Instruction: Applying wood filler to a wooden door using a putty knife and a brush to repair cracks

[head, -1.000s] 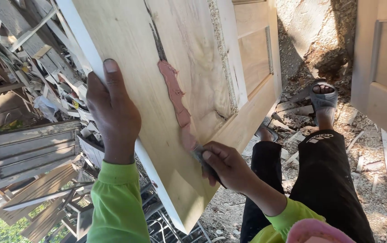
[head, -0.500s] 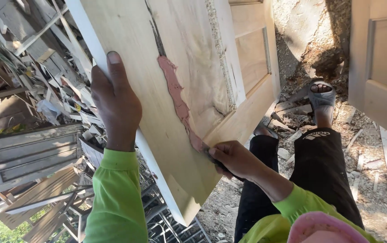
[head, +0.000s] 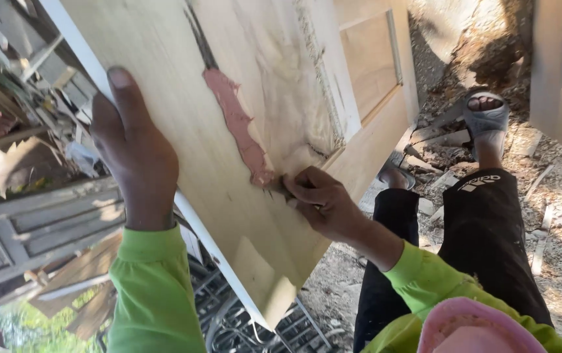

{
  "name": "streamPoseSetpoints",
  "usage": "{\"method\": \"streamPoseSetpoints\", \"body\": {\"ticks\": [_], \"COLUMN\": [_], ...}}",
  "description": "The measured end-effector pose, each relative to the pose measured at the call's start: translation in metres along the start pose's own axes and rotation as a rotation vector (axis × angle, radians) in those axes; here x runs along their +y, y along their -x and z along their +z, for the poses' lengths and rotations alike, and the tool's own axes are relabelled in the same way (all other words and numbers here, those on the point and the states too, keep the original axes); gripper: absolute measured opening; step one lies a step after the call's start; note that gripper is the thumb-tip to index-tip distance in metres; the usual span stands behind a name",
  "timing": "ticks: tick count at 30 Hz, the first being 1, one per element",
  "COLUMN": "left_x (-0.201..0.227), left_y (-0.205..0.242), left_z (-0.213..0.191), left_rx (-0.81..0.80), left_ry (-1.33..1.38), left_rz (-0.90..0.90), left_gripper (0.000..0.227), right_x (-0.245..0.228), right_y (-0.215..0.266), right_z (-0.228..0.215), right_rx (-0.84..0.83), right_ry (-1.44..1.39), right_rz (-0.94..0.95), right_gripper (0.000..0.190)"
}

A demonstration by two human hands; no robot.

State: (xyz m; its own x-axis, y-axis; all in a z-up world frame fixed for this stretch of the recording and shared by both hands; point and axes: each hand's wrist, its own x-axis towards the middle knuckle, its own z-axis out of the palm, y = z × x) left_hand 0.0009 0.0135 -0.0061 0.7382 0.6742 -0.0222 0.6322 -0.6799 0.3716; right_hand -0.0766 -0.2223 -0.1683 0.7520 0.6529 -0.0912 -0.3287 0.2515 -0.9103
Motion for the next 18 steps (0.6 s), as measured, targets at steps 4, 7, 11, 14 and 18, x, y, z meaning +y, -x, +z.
{"method": "streamPoseSetpoints", "body": {"ticks": [4,7,11,14,18], "left_x": [0.015,0.015,0.02,0.018,0.015], "left_y": [0.004,0.004,0.006,0.004,0.002], "left_z": [-0.003,-0.003,-0.003,-0.001,0.001], "left_rx": [-0.013,-0.02,-0.027,-0.031,-0.032], "left_ry": [0.071,0.056,0.062,0.069,0.043], "left_rz": [0.076,0.071,0.089,0.055,0.046], "left_gripper": [0.045,0.044,0.044,0.042,0.042], "right_x": [-0.017,-0.015,-0.027,-0.033,-0.074], "right_y": [0.002,0.011,0.025,0.043,0.052], "right_z": [-0.013,-0.016,-0.018,-0.023,-0.031], "right_rx": [-0.152,-0.212,-0.228,-0.24,-0.265], "right_ry": [0.146,0.161,0.18,0.177,0.115], "right_rz": [-0.002,0.031,0.088,0.091,0.183], "right_gripper": [0.037,0.037,0.042,0.03,0.055]}}
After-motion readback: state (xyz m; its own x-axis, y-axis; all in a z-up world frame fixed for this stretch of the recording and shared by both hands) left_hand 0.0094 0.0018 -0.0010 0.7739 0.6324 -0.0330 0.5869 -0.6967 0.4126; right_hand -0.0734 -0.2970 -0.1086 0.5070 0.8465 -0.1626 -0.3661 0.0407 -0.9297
